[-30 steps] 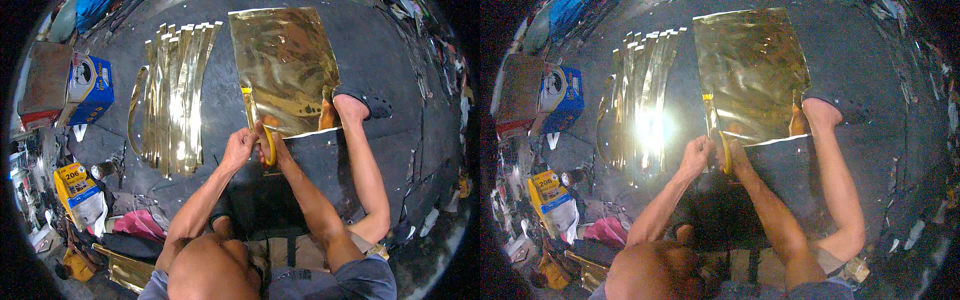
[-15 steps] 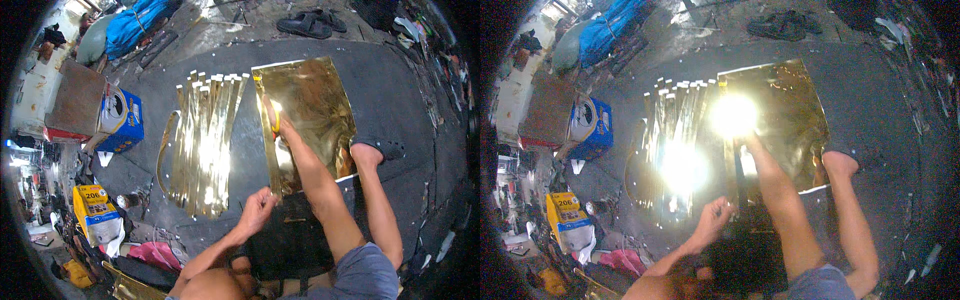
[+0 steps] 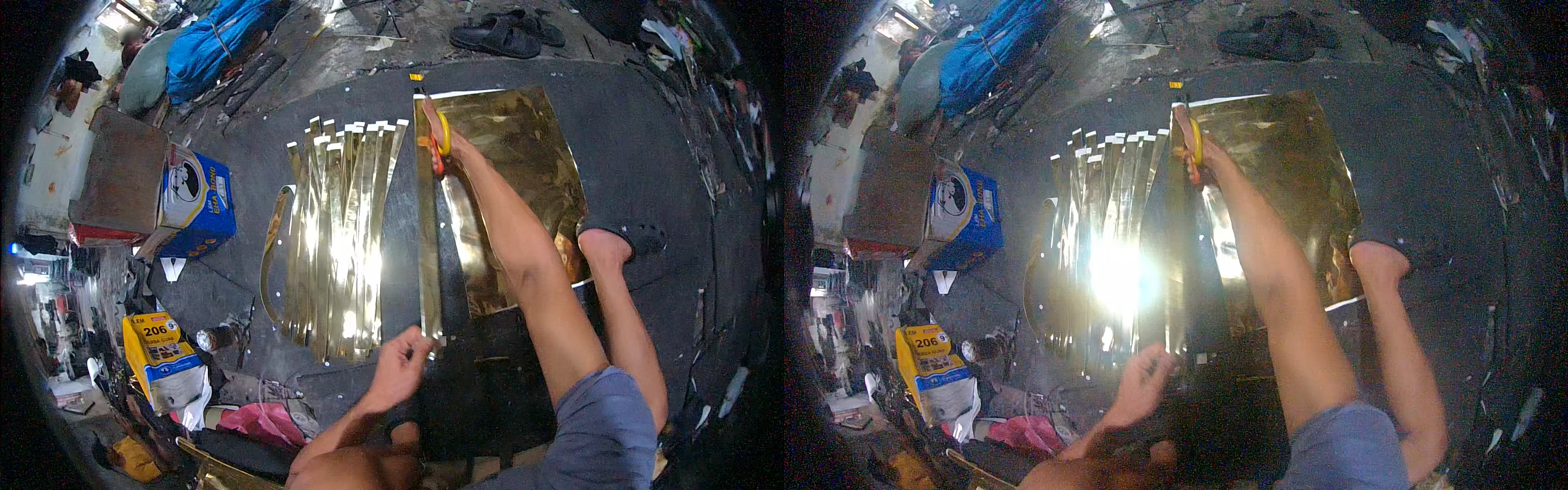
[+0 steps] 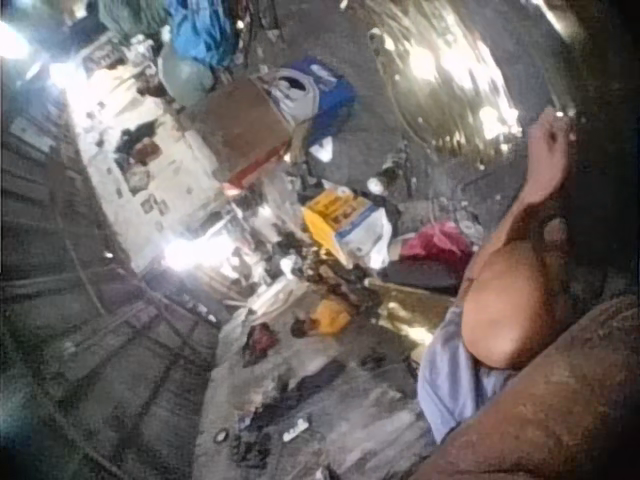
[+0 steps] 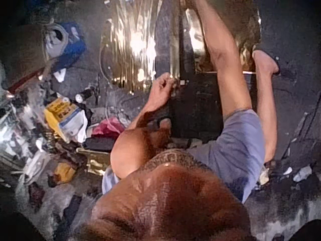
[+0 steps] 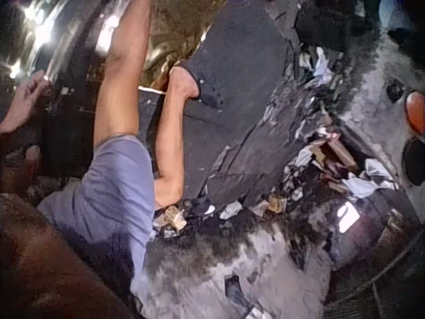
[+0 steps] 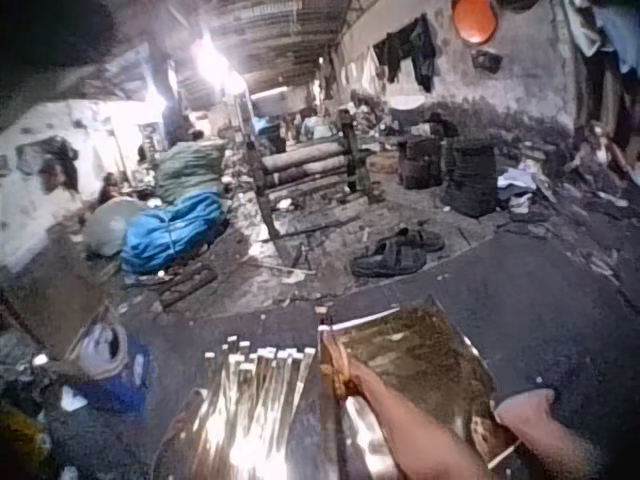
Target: The person sits on the floor and uses yellow-handled scissors to cut a large sheet of gold foil into narrow strips. The person holds the foil with the left hand and cuts with the right hand, stacking the cut strips to the left.
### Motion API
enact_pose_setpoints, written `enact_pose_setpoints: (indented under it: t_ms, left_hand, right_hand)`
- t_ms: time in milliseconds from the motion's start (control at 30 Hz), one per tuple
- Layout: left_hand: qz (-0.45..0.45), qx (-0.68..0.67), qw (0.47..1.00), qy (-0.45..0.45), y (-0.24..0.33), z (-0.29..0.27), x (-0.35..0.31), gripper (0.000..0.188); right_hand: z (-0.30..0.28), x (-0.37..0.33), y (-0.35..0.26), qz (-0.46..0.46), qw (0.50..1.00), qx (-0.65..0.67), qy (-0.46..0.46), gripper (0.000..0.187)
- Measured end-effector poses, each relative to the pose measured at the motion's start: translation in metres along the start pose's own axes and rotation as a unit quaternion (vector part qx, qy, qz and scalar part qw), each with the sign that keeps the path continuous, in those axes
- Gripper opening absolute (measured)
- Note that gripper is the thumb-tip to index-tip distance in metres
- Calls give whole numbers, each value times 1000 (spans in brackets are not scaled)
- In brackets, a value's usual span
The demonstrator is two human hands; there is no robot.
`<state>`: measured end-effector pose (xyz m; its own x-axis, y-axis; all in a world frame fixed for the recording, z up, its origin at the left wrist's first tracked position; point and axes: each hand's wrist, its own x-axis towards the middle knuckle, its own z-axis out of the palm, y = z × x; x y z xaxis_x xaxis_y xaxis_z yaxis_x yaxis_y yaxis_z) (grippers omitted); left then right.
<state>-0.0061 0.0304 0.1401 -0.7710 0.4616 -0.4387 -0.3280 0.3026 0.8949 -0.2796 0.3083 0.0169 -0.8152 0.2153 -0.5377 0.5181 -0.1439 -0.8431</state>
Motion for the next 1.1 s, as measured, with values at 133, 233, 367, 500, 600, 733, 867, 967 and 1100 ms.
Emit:
enact_pose_setpoints:
  t_ms: [133,233,367,500,600,733,867,967,1100]
  left_hand:
    - [-41,192,979,49,-44,-36,5,27]
    - [59,589,780,201,-48,-28,20,62]
    - [58,257,959,103,-76,0,57,43]
    - [-65,16,995,79,-113,59,97,45]
    - [-108,-20,989,98,-100,82,106,46]
    - [-97,23,992,76,-91,81,113,22]
    - [-107,74,989,64,-73,82,110,18]
    - [-87,109,987,77,-77,80,115,19]
    - [-76,108,988,82,-75,82,116,16]
  right_hand:
    - [0,-15,-6,-38,996,59,50,85]
    - [-38,-46,11,7,998,48,-50,85]
    - [-38,-145,64,-19,996,84,11,82]
    - [-61,-281,128,34,987,130,-85,76]
    - [-59,-379,187,157,975,153,-26,69]
    - [-45,-461,218,252,939,213,-94,67]
    - [-24,-474,233,275,941,148,-130,48]
    - [-11,-460,215,303,943,96,-96,53]
    - [-13,-445,233,257,951,148,-92,89]
